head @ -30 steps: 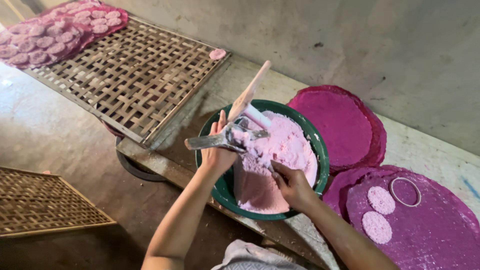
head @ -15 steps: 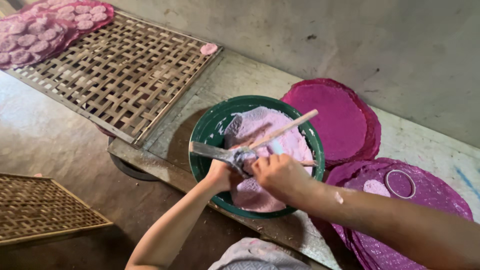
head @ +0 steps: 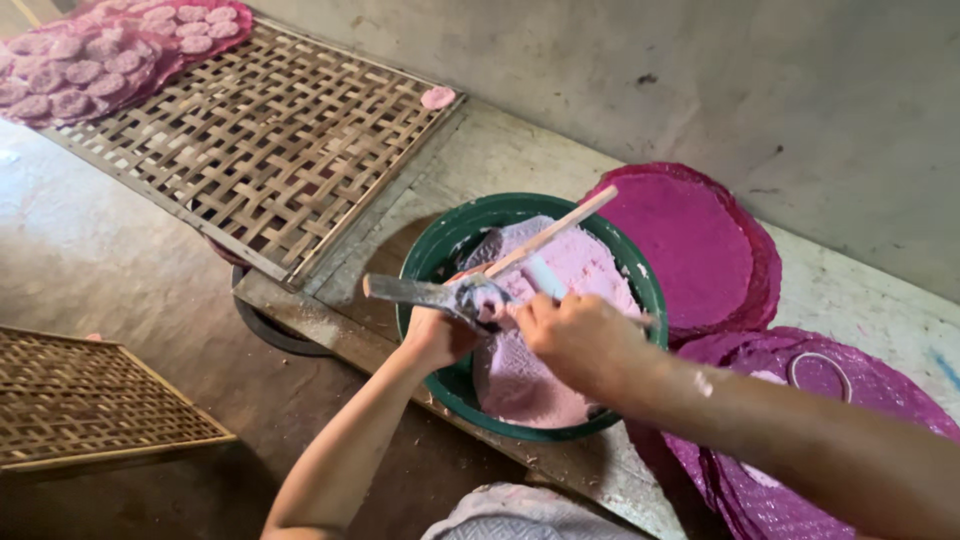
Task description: The person prepares a pink food paste by scooping it from a bowl and pressing it into molds on a tray.
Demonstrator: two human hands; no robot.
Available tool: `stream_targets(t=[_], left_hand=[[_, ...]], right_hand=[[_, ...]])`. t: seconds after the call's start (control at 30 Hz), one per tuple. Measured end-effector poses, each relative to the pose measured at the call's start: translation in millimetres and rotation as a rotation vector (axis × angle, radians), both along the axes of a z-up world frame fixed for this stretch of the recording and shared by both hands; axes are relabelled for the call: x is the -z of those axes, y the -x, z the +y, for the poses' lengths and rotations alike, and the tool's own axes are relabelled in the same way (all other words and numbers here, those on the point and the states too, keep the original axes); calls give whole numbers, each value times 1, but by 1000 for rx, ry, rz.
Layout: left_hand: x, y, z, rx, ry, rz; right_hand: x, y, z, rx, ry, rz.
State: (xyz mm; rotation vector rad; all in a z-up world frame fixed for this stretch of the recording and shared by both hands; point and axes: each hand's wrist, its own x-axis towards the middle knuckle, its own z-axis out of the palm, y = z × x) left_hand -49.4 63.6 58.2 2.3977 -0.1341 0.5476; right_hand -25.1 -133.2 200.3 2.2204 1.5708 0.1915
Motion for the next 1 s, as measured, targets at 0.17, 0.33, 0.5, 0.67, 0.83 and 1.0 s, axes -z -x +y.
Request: stream_targets(t=[0.17, 0.33, 0.5, 0.67, 0.83, 1.0], left_hand=[[-8, 2, 13, -187, 162, 221], [-14, -9, -10, -233, 188, -77], [-7, -23, -8, -342, 153, 123], [3, -26, 16, -344, 47, -48], [-3, -36, 5, -279, -37, -68], [-4, -50, 16, -333, -250, -146]], right_hand=[[-6, -9, -42, 277, -208, 304], [28, -44, -32, 527, -714, 1021], [118, -24, -25, 327, -991, 827], [129, -18, -65, 737, -790, 1132], [120, -43, -57, 815, -890, 1131], [139, -17, -56, 736, -905, 1124]])
